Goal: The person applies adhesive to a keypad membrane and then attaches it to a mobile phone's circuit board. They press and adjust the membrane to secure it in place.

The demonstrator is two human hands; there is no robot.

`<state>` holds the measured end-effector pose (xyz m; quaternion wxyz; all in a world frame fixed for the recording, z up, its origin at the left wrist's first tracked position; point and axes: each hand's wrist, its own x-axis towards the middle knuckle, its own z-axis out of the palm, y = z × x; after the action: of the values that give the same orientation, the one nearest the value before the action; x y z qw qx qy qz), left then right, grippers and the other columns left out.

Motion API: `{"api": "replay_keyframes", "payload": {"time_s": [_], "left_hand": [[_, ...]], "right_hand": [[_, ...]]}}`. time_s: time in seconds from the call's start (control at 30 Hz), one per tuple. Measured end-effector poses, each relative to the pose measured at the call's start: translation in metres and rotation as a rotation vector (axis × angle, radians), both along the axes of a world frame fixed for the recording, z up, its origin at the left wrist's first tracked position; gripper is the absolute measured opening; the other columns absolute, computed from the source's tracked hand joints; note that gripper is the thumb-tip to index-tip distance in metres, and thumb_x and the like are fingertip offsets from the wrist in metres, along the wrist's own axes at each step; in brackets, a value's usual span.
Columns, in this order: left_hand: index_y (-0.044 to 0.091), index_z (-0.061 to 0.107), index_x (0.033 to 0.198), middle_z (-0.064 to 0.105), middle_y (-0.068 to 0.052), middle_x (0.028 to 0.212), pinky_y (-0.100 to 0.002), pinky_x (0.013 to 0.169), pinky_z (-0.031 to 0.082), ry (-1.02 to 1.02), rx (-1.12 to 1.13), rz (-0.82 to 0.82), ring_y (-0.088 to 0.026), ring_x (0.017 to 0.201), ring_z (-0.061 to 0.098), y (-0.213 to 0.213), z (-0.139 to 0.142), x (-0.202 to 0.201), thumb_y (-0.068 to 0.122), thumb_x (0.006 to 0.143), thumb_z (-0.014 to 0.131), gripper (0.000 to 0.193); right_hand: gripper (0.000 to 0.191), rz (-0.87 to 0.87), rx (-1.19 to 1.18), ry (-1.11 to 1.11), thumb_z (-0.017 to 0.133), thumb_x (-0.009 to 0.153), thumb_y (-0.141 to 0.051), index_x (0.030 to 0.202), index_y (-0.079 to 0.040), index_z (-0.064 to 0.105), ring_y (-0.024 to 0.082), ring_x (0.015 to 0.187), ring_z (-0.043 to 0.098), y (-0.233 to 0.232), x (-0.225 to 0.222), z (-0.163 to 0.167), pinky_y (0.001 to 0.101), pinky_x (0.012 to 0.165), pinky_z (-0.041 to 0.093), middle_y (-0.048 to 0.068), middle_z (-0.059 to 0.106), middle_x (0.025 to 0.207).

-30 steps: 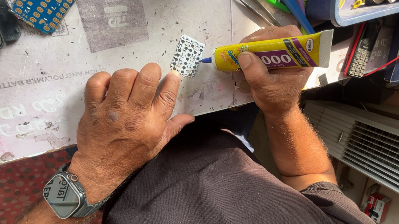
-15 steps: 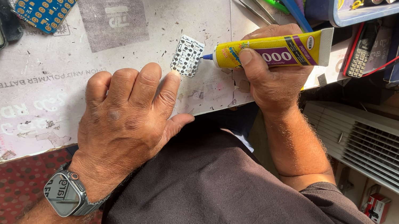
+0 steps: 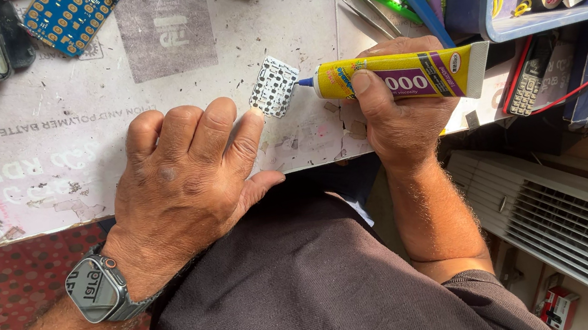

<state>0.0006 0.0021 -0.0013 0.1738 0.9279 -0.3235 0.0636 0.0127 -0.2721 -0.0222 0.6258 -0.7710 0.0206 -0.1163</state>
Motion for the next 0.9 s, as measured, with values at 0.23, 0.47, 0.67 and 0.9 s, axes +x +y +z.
{"api": "replay_keyframes", "payload": {"time_s": [0.23, 0.47, 0.67, 0.9], "left_hand": [[0.011, 0.068, 0.133, 0.053, -0.002, 0.116, -0.042, 0.095, 0.038, 0.011, 0.01, -0.002, -0.021, 0.103, 0.047, 0.0003, 0.0002, -0.0004, 0.068, 0.087, 0.073, 0.073], [0.011, 0.068, 0.132, 0.053, -0.002, 0.116, -0.042, 0.096, 0.038, 0.012, 0.006, 0.0, -0.021, 0.103, 0.048, -0.0002, -0.0001, -0.0002, 0.068, 0.087, 0.073, 0.073], [0.011, 0.068, 0.133, 0.053, -0.002, 0.116, -0.042, 0.096, 0.038, 0.0, 0.022, -0.003, -0.021, 0.103, 0.047, 0.0001, -0.0013, -0.0001, 0.069, 0.087, 0.074, 0.074], [0.011, 0.069, 0.131, 0.054, -0.002, 0.115, -0.042, 0.097, 0.038, -0.011, -0.006, 0.006, -0.021, 0.103, 0.048, -0.0011, -0.0004, 0.0002, 0.068, 0.087, 0.073, 0.073]], "right_hand": [[0.026, -0.016, 0.044, 0.01, 0.08, 0.095, -0.003, 0.114, -0.001, 0.063, 0.015, 0.095, 0.067, 0.0, 0.0005, -0.001, 0.0289, 0.094, 0.058, 0.012, 0.069, 0.106], [0.025, -0.005, -0.027, -0.003, 0.08, 0.097, -0.008, 0.114, -0.002, 0.063, 0.014, 0.093, 0.067, -0.0007, 0.0024, 0.0015, 0.0286, 0.091, 0.06, 0.01, 0.069, 0.106], [0.023, -0.008, -0.043, 0.016, 0.078, 0.099, -0.005, 0.115, -0.001, 0.062, 0.013, 0.093, 0.067, 0.0004, 0.0023, 0.0018, 0.0281, 0.089, 0.061, 0.009, 0.068, 0.105], [0.022, 0.044, 0.177, -0.046, 0.074, 0.102, -0.004, 0.118, 0.0, 0.058, 0.019, 0.088, 0.072, 0.0036, 0.0073, 0.0032, 0.0356, 0.073, 0.066, 0.013, 0.067, 0.107]]}}
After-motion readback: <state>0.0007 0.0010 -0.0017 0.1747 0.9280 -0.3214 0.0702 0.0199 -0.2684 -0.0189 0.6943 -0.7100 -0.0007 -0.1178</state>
